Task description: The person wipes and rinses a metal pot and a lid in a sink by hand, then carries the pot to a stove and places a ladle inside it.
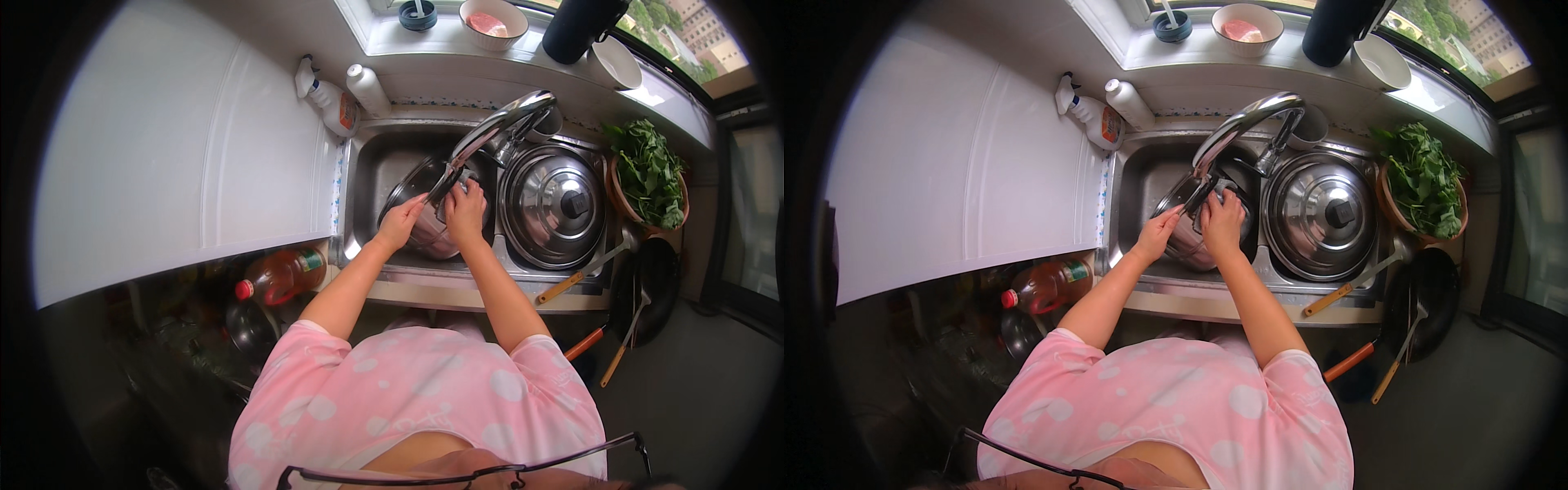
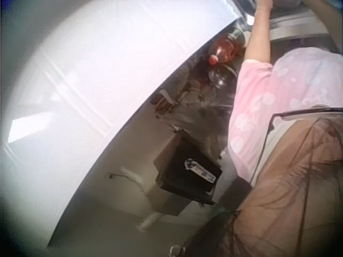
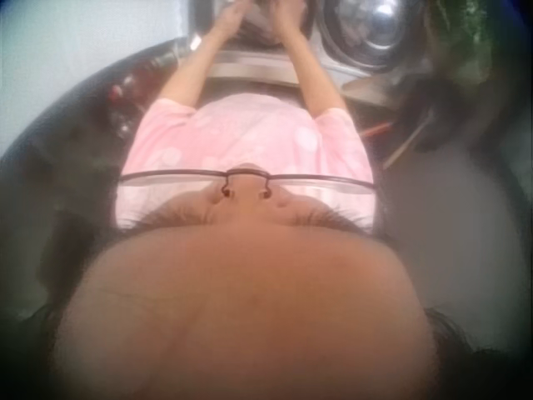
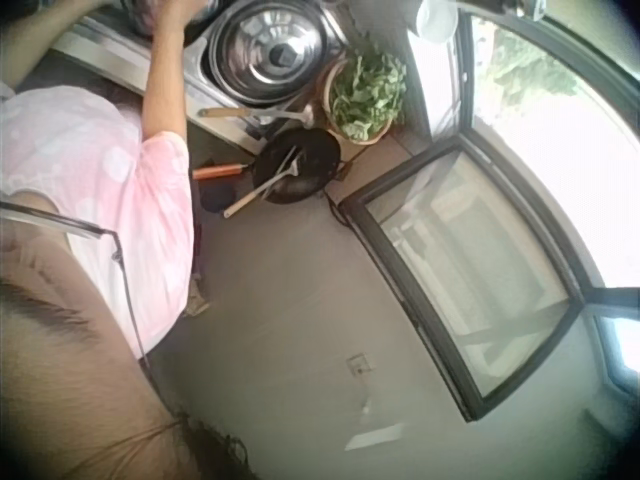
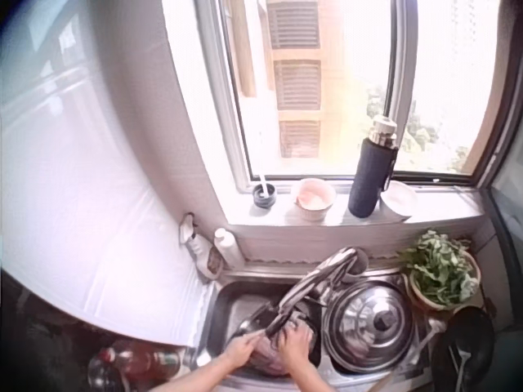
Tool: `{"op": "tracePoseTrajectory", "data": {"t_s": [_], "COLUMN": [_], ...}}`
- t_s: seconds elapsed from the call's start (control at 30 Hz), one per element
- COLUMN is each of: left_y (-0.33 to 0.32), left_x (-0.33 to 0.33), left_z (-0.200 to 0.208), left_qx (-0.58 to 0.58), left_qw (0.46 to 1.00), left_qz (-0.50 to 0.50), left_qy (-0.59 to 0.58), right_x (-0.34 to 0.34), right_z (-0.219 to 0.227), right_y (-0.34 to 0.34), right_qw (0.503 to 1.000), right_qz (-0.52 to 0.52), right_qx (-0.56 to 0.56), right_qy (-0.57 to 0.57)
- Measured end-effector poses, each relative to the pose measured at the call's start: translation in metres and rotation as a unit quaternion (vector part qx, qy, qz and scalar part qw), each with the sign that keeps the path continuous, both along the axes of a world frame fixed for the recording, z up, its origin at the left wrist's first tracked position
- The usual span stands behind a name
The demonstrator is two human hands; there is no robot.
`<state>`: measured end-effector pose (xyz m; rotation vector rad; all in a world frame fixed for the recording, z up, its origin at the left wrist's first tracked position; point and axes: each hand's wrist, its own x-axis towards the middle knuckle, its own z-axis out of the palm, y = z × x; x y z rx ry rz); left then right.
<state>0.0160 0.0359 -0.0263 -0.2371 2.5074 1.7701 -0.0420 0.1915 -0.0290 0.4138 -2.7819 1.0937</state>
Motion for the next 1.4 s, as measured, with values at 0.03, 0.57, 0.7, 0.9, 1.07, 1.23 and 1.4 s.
{"op": "tracePoseTrajectory", "data": {"t_s": [0.03, 0.57, 0.7, 0.9, 1.07, 1.23, 1.4], "left_y": [0.001, -0.010, -0.009, -0.017, -0.005, -0.004, -0.021], "left_x": [0.000, 0.001, -0.001, 0.002, -0.004, 0.003, 0.011], "left_z": [0.002, -0.001, 0.012, 0.009, 0.037, 0.030, 0.009], "left_qx": [0.002, 0.003, 0.023, -0.004, -0.141, -0.111, -0.039], "left_qw": [1.000, 0.999, 0.994, 0.995, 0.965, 0.979, 0.993], "left_qz": [-0.010, -0.051, -0.061, -0.104, -0.219, -0.167, -0.108], "left_qy": [-0.004, 0.006, -0.092, -0.001, -0.039, -0.043, -0.030], "right_x": [-0.001, -0.006, 0.001, 0.030, 0.007, -0.023, -0.042], "right_z": [0.001, 0.013, 0.000, 0.010, 0.013, 0.004, -0.012], "right_y": [-0.002, -0.003, 0.003, 0.036, 0.055, 0.053, 0.046], "right_qw": [1.000, 0.988, 0.989, 0.997, 0.986, 0.977, 0.959], "right_qz": [0.006, 0.004, 0.026, 0.079, -0.051, -0.097, -0.048], "right_qx": [0.001, 0.138, 0.123, 0.015, -0.147, -0.173, -0.218], "right_qy": [0.002, 0.072, 0.075, 0.005, -0.055, -0.075, -0.173]}}
